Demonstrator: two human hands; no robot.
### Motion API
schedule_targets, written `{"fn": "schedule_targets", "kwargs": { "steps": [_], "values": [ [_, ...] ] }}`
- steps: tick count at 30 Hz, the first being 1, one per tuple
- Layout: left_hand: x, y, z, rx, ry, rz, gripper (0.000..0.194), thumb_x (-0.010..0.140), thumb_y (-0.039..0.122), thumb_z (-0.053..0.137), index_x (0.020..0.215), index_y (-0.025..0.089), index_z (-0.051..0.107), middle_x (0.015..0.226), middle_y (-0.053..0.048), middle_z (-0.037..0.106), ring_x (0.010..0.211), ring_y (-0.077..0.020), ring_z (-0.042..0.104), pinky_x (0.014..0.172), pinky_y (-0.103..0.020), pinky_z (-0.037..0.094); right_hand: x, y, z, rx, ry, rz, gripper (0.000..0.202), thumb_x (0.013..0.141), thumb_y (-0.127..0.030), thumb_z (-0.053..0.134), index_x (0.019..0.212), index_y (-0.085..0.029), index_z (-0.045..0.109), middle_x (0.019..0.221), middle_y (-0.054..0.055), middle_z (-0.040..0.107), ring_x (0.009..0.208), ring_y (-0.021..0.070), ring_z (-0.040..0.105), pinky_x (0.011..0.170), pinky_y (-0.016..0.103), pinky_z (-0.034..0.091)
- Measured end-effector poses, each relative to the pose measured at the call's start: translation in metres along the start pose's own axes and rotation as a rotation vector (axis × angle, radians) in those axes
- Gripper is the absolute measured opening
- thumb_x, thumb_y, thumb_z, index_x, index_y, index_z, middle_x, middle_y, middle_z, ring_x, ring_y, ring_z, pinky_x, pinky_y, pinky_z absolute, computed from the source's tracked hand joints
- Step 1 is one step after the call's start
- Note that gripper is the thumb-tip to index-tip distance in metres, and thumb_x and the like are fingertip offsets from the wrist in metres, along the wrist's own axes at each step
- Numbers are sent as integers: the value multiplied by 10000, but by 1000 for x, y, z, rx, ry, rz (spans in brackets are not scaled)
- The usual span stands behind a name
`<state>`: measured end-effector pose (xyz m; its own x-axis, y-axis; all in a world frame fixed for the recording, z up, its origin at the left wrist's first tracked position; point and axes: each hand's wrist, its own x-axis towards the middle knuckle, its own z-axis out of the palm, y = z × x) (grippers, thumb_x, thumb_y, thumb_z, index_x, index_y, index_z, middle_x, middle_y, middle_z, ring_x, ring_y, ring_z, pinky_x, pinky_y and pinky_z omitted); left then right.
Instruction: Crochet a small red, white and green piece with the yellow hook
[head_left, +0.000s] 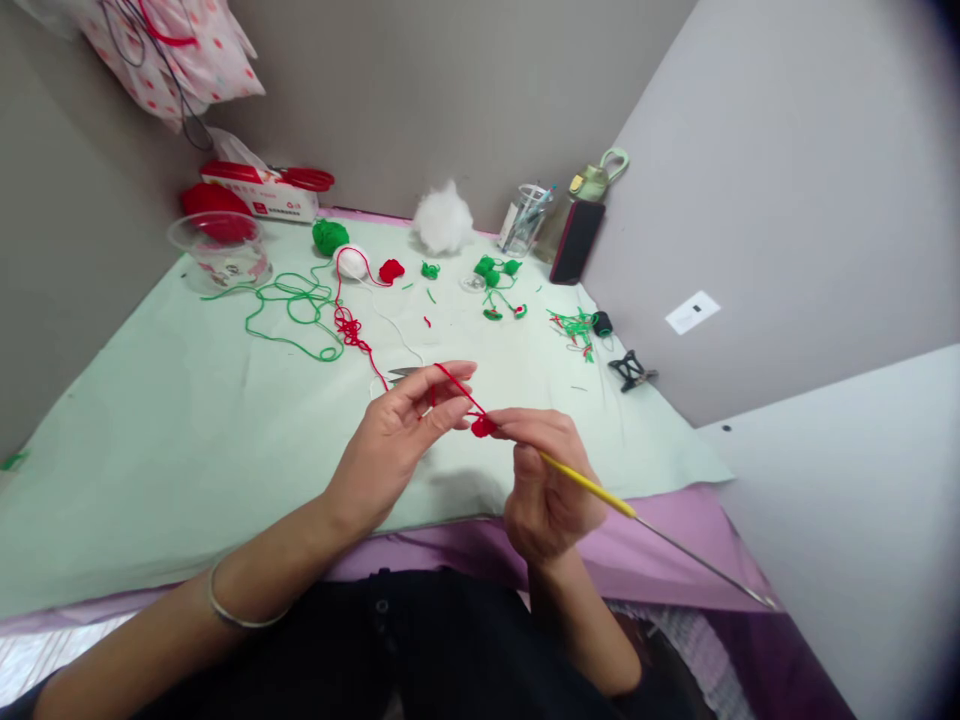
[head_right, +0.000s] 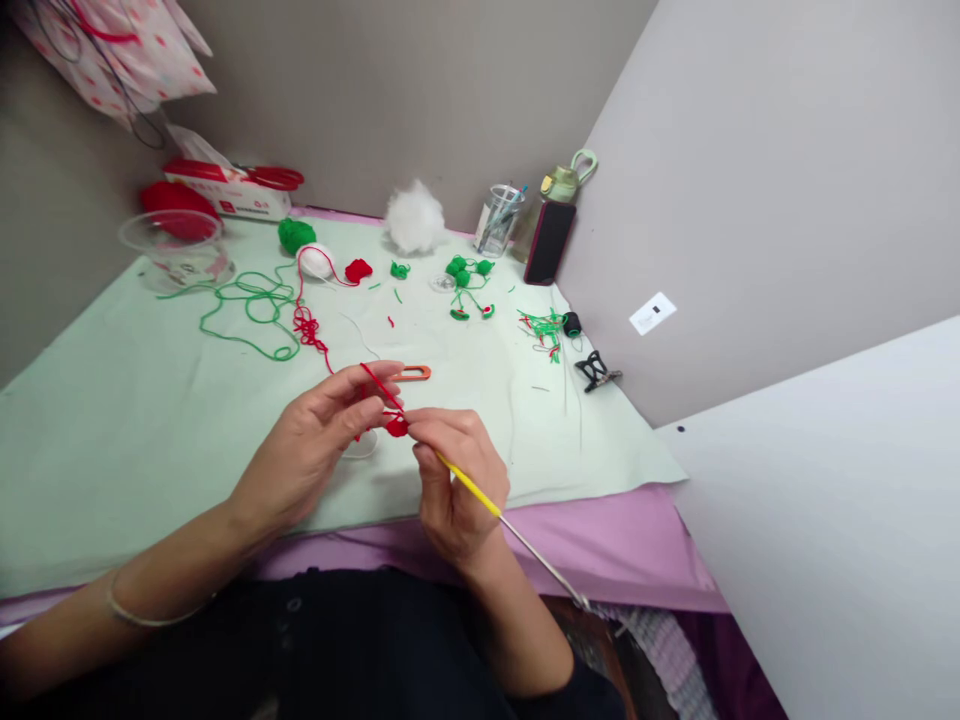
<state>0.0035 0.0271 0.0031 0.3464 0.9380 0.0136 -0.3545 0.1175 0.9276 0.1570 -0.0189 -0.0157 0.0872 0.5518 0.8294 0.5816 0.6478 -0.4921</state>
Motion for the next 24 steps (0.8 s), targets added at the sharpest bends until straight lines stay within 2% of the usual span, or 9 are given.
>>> {"fn": "schedule_targets", "kwargs": {
  "steps": [4,8,12,17,21,24],
  "values": [
    [1,-3,2,-51,27,-23,328,866,318,829,1176,227,775,798,16,692,798,-150,655,841,-284,508,0,1,-1,-3,1,-10,237,1028,-151,519,1148,-257,694,995,59,795,904,212,749,762,390,623],
    [-2,1,3,-109,78,-16,256,839,292,858,1079,221,804,802,9,711,775,-133,662,823,-266,512,0,2,0,-3,4,-18,236,1018,-122,531,1131,-242,700,998,63,793,914,207,745,770,379,618],
    [-3,7,6,-227,104,-34,189,802,245,885,972,212,811,811,11,709,705,-100,628,735,-232,515,-1,3,2,-11,5,-25,236,1027,-144,529,1148,-256,698,997,62,791,916,211,746,764,387,621],
    [-2,9,5,-227,9,-81,248,861,274,834,1093,201,786,779,20,656,668,-88,605,671,-218,512,-4,5,4,-1,40,-78,245,1029,-173,551,1206,-249,702,1039,85,788,924,212,752,742,378,636],
    [-2,6,4,-69,-65,-30,389,846,234,838,1219,179,741,820,25,648,721,-97,617,743,-236,536,-4,6,3,-3,39,-104,245,1021,-172,573,1212,-245,709,1070,93,784,930,212,761,750,374,646],
    [-2,6,2,7,-94,-28,416,890,211,780,1297,181,701,847,23,659,791,-110,643,804,-246,543,-2,4,2,-25,7,-130,241,1025,-161,564,1207,-230,706,1072,96,788,922,206,761,743,366,650]
  ]
}}
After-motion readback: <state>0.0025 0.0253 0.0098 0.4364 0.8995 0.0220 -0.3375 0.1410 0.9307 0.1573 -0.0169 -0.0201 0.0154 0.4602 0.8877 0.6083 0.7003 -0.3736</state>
